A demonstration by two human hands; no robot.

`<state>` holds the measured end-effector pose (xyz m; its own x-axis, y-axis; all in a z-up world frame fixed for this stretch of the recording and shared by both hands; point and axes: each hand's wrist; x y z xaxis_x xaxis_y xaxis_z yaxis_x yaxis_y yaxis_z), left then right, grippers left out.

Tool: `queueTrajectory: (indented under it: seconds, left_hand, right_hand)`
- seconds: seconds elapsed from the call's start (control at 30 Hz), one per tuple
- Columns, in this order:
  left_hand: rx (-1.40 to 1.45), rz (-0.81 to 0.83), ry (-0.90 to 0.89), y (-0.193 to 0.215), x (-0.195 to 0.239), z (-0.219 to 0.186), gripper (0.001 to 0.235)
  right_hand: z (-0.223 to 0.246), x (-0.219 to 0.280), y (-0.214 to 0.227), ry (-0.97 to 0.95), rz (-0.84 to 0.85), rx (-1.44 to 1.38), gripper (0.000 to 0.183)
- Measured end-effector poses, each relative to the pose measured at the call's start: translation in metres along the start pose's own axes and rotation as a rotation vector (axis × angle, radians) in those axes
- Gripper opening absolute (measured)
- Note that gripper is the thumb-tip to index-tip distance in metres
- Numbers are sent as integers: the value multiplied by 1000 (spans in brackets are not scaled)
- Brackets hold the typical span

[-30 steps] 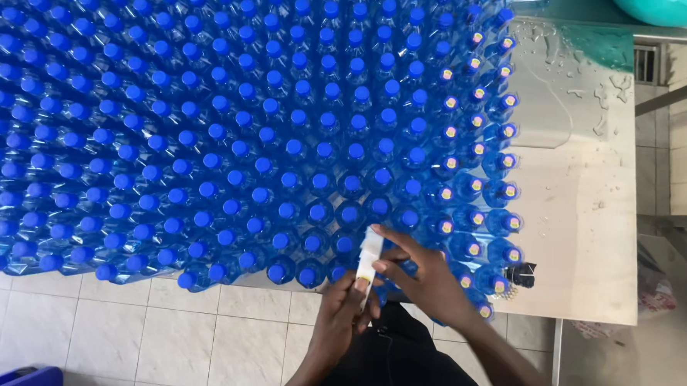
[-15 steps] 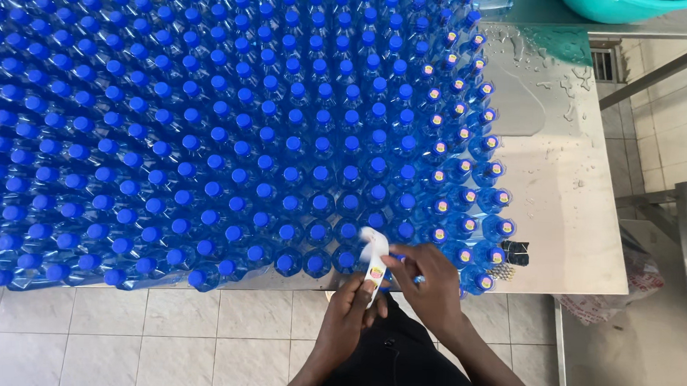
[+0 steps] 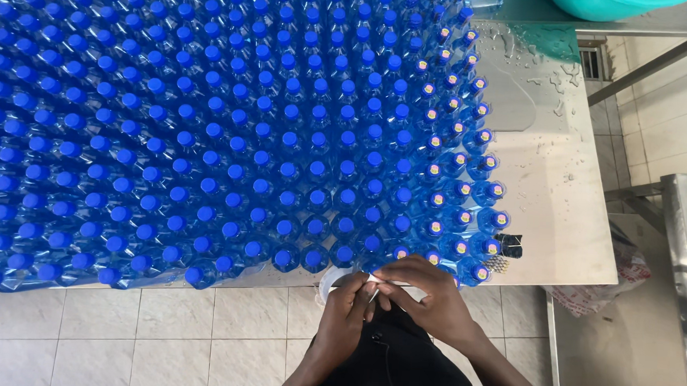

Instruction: The person applies small round stickers to the caps of many blue-capped water bottles arranged on a stainless steel table. They peel stickers from a roll and press each one onto a bottle cap, working systematically across the rows.

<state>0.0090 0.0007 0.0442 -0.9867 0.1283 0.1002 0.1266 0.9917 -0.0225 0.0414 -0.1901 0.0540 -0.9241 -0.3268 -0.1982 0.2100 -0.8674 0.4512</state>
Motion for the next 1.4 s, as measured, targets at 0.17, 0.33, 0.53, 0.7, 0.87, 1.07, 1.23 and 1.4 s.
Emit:
queueTrajectory:
  seconds: [0.17,0.33,0.53,0.7,0.87,1.07,1.23,1.4]
  left_hand:
    - [8,38,146,-6,-1,1,29]
    - [-76,66,169,-9,-10,2,31]
    - [-68,110,226,-12,-23,3,30]
    - [164,63,358,-15,-33,15,34]
    - [253,4,528,-20,-36,43,37]
    - [318,-101,730,-26,-42,47,41]
    - [347,-217,874,-29,-48,36,45]
    - [358,-241,895,-29,-51,38,46]
  right_hand:
    - [6,-5,12,-90,-5,-60,19]
    - [-3,-13,24,-203,26,-137,19]
    - [-21,-37,40,-414,162,-214,20]
    - [-43,-86,64,-325,274,-103,17]
    - [-142,-196,111,-128,12,232,15]
    - [-265,-349,139,306,-164,437,20]
    - [-316,-401,129,395,-114,491,20]
    - [-339,-414,125,536,-126,605,10]
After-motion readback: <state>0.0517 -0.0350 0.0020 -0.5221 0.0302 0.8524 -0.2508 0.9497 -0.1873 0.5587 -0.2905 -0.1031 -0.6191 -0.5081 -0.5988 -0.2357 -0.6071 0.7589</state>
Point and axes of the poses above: each hand's wrist, its own x-axis away from the middle knuckle, its own y-axis out of the back of the hand, z = x × y, and after that the axes turned 3 degrees about -z, right-handed
